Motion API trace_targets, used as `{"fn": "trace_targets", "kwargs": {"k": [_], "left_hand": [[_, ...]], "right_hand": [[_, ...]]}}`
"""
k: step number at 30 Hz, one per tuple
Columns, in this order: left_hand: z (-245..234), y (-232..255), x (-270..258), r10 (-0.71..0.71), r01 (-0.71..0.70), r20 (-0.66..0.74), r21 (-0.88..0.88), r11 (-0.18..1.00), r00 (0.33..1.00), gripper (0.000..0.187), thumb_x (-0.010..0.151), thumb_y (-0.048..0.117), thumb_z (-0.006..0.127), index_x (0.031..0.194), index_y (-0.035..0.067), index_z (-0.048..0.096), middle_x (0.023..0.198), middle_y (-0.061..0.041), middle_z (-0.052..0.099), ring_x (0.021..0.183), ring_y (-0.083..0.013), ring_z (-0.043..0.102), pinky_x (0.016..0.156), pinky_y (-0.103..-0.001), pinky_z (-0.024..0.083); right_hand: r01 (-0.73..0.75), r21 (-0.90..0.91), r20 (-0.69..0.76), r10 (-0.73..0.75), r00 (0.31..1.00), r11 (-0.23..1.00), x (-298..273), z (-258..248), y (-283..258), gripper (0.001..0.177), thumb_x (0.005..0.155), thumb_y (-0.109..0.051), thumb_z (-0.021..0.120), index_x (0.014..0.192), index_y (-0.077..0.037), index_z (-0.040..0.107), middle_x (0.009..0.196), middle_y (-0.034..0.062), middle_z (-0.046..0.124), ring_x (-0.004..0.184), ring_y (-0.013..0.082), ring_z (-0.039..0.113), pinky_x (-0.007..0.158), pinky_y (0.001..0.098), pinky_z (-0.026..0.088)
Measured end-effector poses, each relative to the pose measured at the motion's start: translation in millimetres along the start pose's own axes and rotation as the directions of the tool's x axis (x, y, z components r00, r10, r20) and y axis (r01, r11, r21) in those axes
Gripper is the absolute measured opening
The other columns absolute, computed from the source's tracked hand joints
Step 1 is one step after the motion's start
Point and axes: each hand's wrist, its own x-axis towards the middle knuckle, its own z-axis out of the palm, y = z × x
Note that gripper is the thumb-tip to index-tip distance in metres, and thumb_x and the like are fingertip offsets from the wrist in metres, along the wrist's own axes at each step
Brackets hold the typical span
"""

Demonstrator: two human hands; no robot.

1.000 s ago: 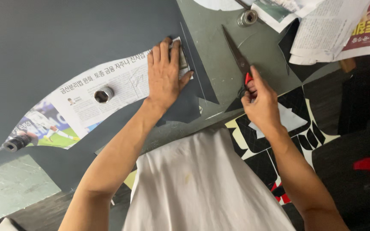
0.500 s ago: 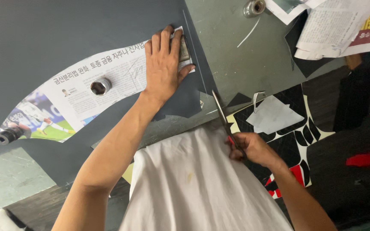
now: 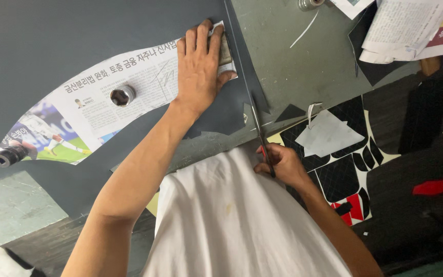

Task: The person uses scissors to cut a black sheet of paper that is placed over a newspaper template on a table. They carefully follow the outline of the template to create a specific shape, using metal weights to hold the paper in place.

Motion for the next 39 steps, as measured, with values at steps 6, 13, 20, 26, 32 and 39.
{"fn": "trace_targets", "kwargs": {"k": [6, 13, 20, 26, 32, 39], "left_hand": [[2, -1, 0, 0.012, -0.013, -0.021, -0.014, 1.0, 1.0, 0.104, 0.061, 0.036, 0.097, 0.144, -0.004, 0.049, 0.142, -0.018, 0.043, 0.126, -0.0354, 0.044, 0.103, -0.049, 0.036], [1, -1, 0, 0.009, -0.009, -0.013, -0.009, 1.0, 1.0, 0.104, 0.061, 0.036, 0.097, 0.144, -0.003, 0.049, 0.142, -0.017, 0.043, 0.127, -0.0351, 0.044, 0.104, -0.048, 0.036], [3, -2, 0, 0.008, -0.008, -0.015, 0.003, 1.0, 1.0, 0.105, 0.061, 0.036, 0.097, 0.145, -0.004, 0.049, 0.142, -0.017, 0.043, 0.127, -0.0353, 0.044, 0.104, -0.049, 0.036], [4, -2, -2, 0.011, -0.011, -0.026, 0.001, 1.0, 1.0, 0.105, 0.06, 0.036, 0.097, 0.145, -0.004, 0.049, 0.143, -0.017, 0.043, 0.128, -0.0351, 0.044, 0.105, -0.048, 0.036], [2, -2, -1, 0.013, -0.013, -0.029, -0.001, 1.0, 0.999, 0.102, 0.062, 0.035, 0.097, 0.144, -0.003, 0.049, 0.143, -0.017, 0.043, 0.128, -0.0354, 0.044, 0.105, -0.049, 0.036], [1, 0, -2, 0.001, -0.001, -0.017, -0.015, 1.0, 1.0, 0.104, 0.061, 0.036, 0.096, 0.145, -0.003, 0.048, 0.143, -0.016, 0.043, 0.128, -0.035, 0.044, 0.106, -0.048, 0.036]], "right_hand": [[0.045, 0.139, -0.022, -0.042, 0.999, 0.989, 1, 8, 1, 0.041, 0.077, -0.008, 0.088, 0.111, -0.002, 0.067, 0.075, -0.0035, 0.071, 0.07, 0.003, 0.065, 0.066, 0.0216, 0.053], [-0.018, 0.032, -0.096, 0.021, 0.995, 0.999, -4, 11, -13, 0.043, 0.074, -0.009, 0.09, 0.11, -0.002, 0.067, 0.073, -0.004, 0.067, 0.067, 0.0026, 0.059, 0.062, 0.0218, 0.049], [-0.036, -0.054, -0.135, 0.029, 0.99, 0.998, -7, 14, -18, 0.042, 0.073, -0.014, 0.091, 0.107, -0.004, 0.07, 0.064, -0.0039, 0.058, 0.058, 0.0044, 0.048, 0.055, 0.0236, 0.041], [-0.094, -0.078, -0.142, 0.082, 0.986, 0.992, -11, 13, -23, 0.038, 0.073, -0.017, 0.09, 0.103, -0.004, 0.071, 0.064, -0.0065, 0.06, 0.058, 0.0024, 0.05, 0.055, 0.0226, 0.043], [0.04, 0.009, -0.133, -0.038, 0.99, 0.999, -1, 14, -33, 0.037, 0.075, -0.015, 0.089, 0.105, -0.003, 0.069, 0.069, -0.0078, 0.066, 0.062, 0.0017, 0.053, 0.058, 0.0215, 0.044], [0.051, -0.086, -0.211, -0.068, 0.975, 0.995, 5, 19, -40, 0.037, 0.074, -0.019, 0.092, 0.1, -0.003, 0.07, 0.064, -0.0068, 0.06, 0.059, 0.0022, 0.049, 0.055, 0.0223, 0.044]]}}
